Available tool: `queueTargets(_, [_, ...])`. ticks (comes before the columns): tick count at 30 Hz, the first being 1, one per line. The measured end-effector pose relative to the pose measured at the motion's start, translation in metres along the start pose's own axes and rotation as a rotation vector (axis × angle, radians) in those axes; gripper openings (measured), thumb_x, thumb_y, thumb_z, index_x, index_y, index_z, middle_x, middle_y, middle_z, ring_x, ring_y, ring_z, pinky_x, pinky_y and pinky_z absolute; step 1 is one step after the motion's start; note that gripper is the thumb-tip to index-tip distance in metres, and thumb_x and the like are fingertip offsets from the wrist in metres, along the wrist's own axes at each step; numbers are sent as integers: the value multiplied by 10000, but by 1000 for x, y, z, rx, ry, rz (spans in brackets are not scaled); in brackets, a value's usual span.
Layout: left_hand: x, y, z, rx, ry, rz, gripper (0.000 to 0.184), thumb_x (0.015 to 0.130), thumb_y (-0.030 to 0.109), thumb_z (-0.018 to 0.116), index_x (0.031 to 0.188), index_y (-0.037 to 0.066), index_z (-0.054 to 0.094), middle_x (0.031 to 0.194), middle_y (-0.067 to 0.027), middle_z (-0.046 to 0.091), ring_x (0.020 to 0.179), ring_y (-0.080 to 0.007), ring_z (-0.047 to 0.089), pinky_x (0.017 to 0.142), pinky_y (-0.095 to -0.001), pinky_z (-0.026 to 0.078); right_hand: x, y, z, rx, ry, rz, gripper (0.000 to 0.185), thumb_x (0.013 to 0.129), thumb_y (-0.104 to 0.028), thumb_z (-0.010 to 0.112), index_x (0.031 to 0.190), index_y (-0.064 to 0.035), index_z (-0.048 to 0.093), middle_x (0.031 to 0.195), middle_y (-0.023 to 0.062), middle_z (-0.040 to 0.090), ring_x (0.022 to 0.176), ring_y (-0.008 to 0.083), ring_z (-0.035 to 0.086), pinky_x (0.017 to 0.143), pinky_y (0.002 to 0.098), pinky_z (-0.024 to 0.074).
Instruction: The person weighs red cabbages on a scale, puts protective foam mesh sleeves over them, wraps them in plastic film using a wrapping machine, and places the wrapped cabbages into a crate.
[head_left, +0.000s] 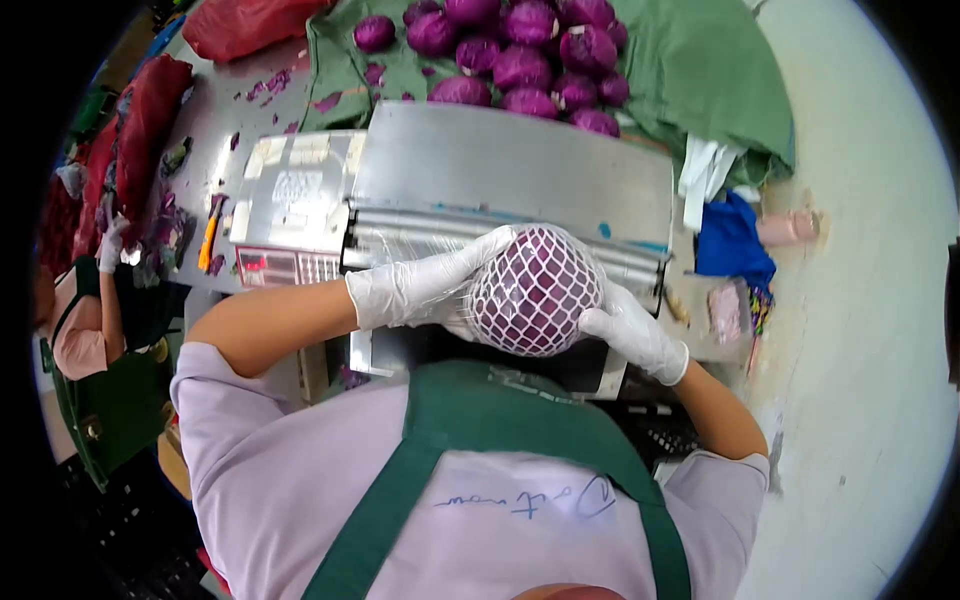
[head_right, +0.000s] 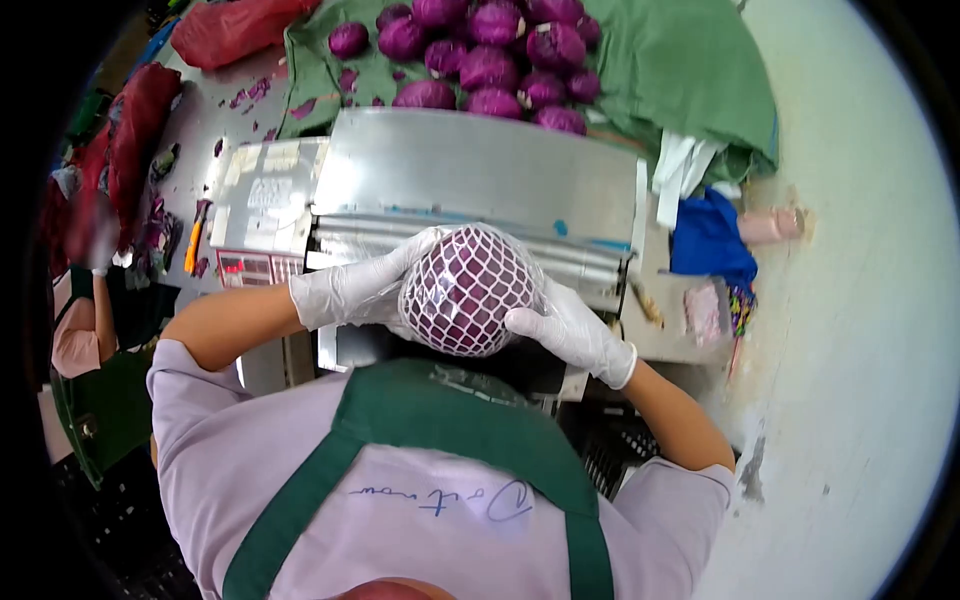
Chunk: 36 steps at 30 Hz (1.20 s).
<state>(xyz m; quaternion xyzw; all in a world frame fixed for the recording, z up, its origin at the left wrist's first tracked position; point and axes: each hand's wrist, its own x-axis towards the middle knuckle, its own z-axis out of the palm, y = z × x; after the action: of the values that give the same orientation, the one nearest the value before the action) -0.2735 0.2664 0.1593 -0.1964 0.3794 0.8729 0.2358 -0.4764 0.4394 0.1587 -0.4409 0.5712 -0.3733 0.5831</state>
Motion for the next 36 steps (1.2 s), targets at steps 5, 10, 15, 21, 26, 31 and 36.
queueTargets(5, [6, -71, 7, -47, 65, -327, 921, 805, 866, 190, 1464, 238, 333, 1474, -104, 382, 1336, -285, 359, 1073, -453, 327, -48, 54, 52, 249, -88, 246, 841, 912, -577, 529, 1476, -10, 271, 1437, 147, 413, 1284, 223, 430, 1092, 352, 345])
queueTargets(10, [18, -104, 10, -360, 216, -144, 714, 911, 693, 353, 1369, 155, 453, 1238, -41, 568, 944, -144, 504, 816, -313, 431, -53, 91, 61, 415, -58, 296, 784, 940, -563, 457, 1492, -53, 236, 1408, 153, 444, 1222, 255, 492, 1019, 388, 426])
queueTargets(15, [-29, -151, -6, 514, 474, 112, 417, 933, 282, 586, 1240, 0, 568, 1053, -72, 678, 826, -113, 608, 712, -225, 475, -69, 103, 68, 595, 83, 486, 686, 979, -557, 363, 1378, 0, 382, 1271, 207, 552, 1095, 287, 593, 952, 402, 474])
queueTargets(21, [-58, -196, 10, 436, 937, 483, 281, 992, 217, 501, 988, -18, 656, 898, -66, 689, 763, -101, 620, 698, -245, 491, -102, 97, 101, 107, 597, 148, 331, 926, -383, 592, 927, -55, 554, 968, 94, 597, 844, 195, 615, 752, 334, 511])
queueTargets(26, [-21, -165, 23, -192, 970, 824, 307, 1030, 297, 450, 811, 101, 538, 658, 28, 495, 583, -69, 412, 559, -241, 364, -78, 100, 107, -130, 1076, -38, 302, 959, -249, 590, 783, -8, 542, 652, 64, 548, 574, 154, 539, 557, 314, 453])
queueTargets(31, [-36, -168, 27, -823, 879, 534, 264, 994, 354, 504, 833, 150, 547, 633, 43, 465, 543, -104, 404, 539, -271, 367, -117, 107, 78, 730, 966, 220, 303, 1015, -304, 460, 782, -116, 506, 638, -40, 470, 432, 42, 335, 385, 202, 285])
queueTargets(36, [-13, -247, 11, -407, 1066, -1, 249, 980, 255, 458, 1041, 46, 579, 939, -82, 614, 795, -188, 610, 679, -345, 509, -143, 209, 114, 704, 852, 578, 312, 997, -356, 488, 882, -76, 566, 690, 6, 535, 416, 64, 361, 370, 239, 282])
